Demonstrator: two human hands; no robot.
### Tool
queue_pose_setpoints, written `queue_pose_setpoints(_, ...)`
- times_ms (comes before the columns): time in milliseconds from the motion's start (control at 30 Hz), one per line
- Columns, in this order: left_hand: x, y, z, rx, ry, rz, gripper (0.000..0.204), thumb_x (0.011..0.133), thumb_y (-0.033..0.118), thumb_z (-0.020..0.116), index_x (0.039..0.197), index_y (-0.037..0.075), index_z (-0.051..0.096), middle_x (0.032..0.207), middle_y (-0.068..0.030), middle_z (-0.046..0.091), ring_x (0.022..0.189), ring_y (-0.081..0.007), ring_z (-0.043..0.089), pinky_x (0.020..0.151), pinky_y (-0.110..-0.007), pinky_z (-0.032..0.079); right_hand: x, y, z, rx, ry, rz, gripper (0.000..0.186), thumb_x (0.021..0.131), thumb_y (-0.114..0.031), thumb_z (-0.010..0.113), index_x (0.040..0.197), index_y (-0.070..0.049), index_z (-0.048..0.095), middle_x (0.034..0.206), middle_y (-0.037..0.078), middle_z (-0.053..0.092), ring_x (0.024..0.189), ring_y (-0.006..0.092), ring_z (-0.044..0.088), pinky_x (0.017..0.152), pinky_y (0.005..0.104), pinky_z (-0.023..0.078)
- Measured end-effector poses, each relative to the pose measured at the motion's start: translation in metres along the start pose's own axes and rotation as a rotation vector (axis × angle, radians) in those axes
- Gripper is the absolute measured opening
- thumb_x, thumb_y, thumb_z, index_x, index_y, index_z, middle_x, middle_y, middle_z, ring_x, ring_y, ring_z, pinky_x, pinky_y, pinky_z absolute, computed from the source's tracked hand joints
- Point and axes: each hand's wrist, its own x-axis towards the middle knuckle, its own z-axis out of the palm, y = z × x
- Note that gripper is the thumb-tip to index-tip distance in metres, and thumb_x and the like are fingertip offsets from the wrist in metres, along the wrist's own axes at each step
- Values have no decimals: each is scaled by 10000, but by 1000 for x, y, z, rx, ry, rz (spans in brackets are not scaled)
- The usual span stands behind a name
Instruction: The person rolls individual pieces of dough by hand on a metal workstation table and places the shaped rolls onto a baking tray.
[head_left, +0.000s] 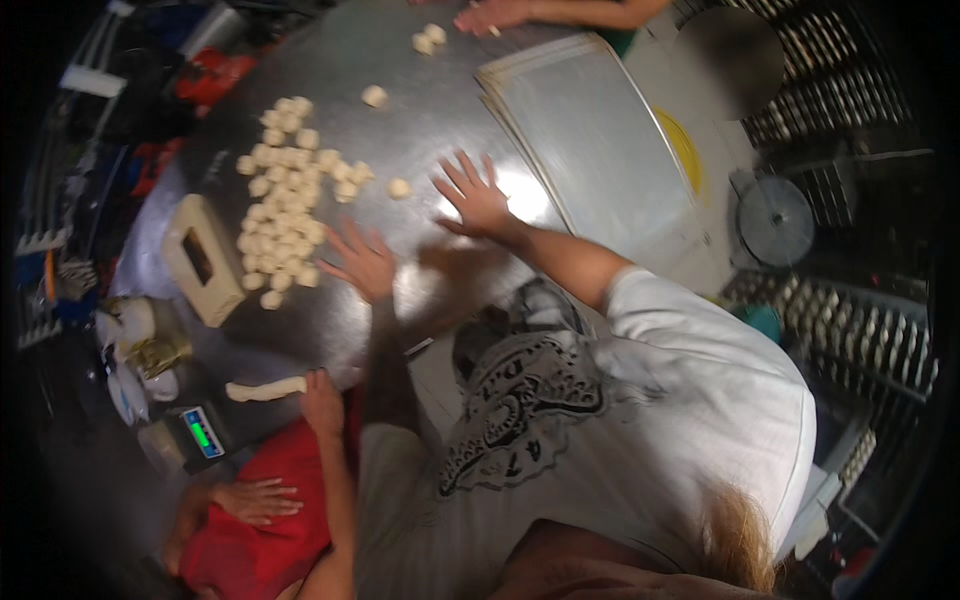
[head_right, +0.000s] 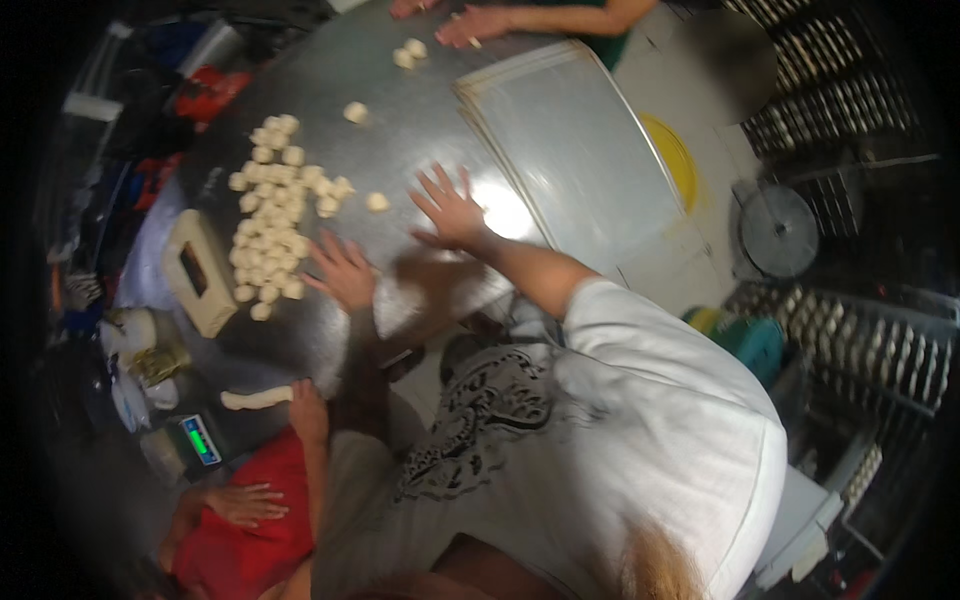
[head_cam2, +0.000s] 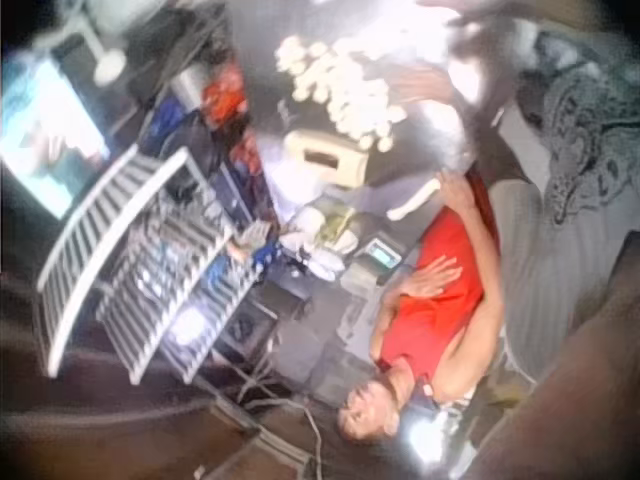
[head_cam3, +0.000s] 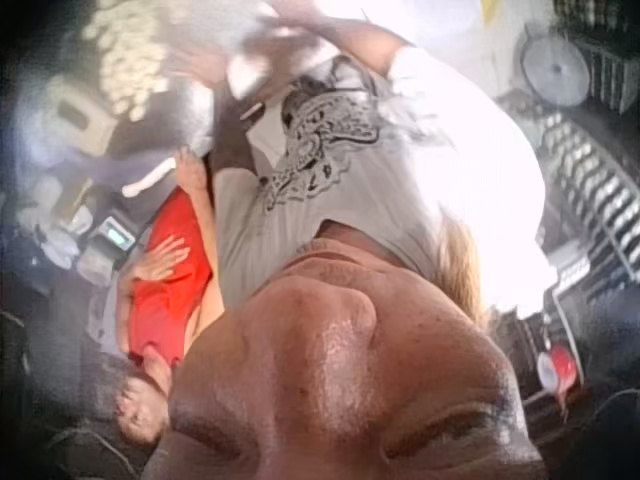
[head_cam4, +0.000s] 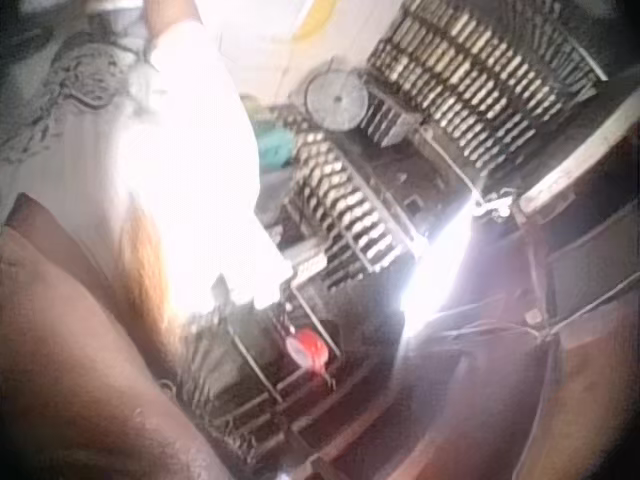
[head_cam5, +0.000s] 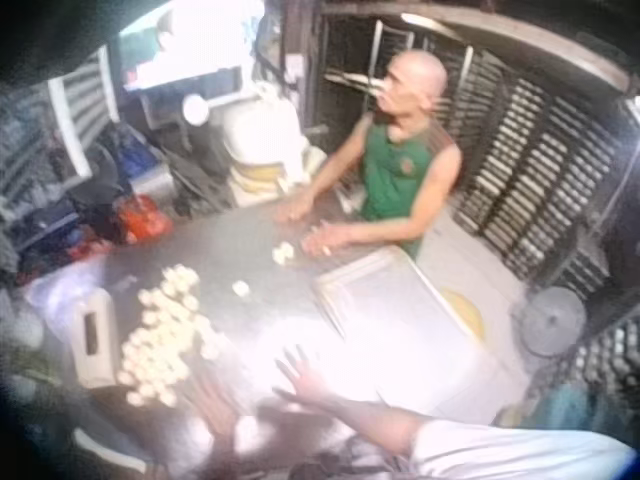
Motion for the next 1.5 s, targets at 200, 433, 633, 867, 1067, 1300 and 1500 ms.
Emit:
queue_pose_setpoints(200, -23, 1, -12, -151, -103, -131, 632, 1096, 417, 552, 1564, -4, 487, 1629, -263, 444, 1507, -426, 420, 1273, -642, 202, -29, -4, -14, 183, -43, -139, 756, 1029, -617, 593, 1585, -110, 519, 1687, 175, 420, 1611, 388, 282, 1297, 644, 168)
queue_pose_setpoints(433, -70, -22, -89, -463, -579, 159, 499, 932, 191, 824, 1361, -12, 670, 1320, -198, 619, 1242, -365, 628, 1083, -452, 515, -76, 45, -54, 310, -235, -145, 397, 1002, -365, 707, 1341, -157, 725, 1333, 40, 651, 1345, 238, 554, 1177, 499, 383)
queue_pose_setpoints(633, -116, 80, -106, -944, -294, -472, 386, 1037, 148, 753, 1389, 26, 652, 1266, -101, 659, 1124, -227, 682, 970, -369, 579, -160, 123, -159, 758, -67, 98, 346, 993, -296, 775, 1273, -93, 749, 1132, 89, 702, 1030, 273, 691, 898, 392, 571)
queue_pose_setpoints(867, -126, 311, -118, -1372, -509, -687, 519, 1021, 119, 774, 1506, 79, 591, 1214, -52, 650, 1018, -152, 721, 862, -262, 606, -251, 259, -171, 367, 57, 99, 380, 960, -283, 817, 1295, -112, 765, 1159, 108, 716, 1012, 284, 682, 899, 396, 567)
queue_pose_setpoints(1067, -110, 355, -63, -545, -451, -63, 402, 996, 273, 809, 1317, 51, 712, 887, -6, 659, 850, -149, 699, 738, -336, 574, -252, 254, -214, 551, 187, 547, 260, 1027, -227, 742, 1248, -95, 785, 1133, 112, 740, 1022, 281, 709, 920, 380, 560)
queue_pose_setpoints(1300, -106, 301, -95, -1268, -516, -583, 276, 1118, 248, 654, 1237, 3, 696, 1060, -6, 716, 928, -78, 622, 829, -246, 533, -196, 147, -209, 839, 144, 231, 198, 1026, -85, 687, 1202, -46, 768, 1065, 131, 739, 926, 308, 722, 855, 389, 572)
queue_pose_setpoints(1500, -81, 199, -97, -2300, -618, -1193, 852, 1108, 717, 325, 1581, 17, 433, 1539, -173, 535, 1455, -324, 489, 1224, -486, 394, -98, -4, -142, 846, -120, -324, 467, 1047, -255, 627, 1440, -4, 631, 1416, 211, 622, 1327, 389, 562, 1165, 504, 408)
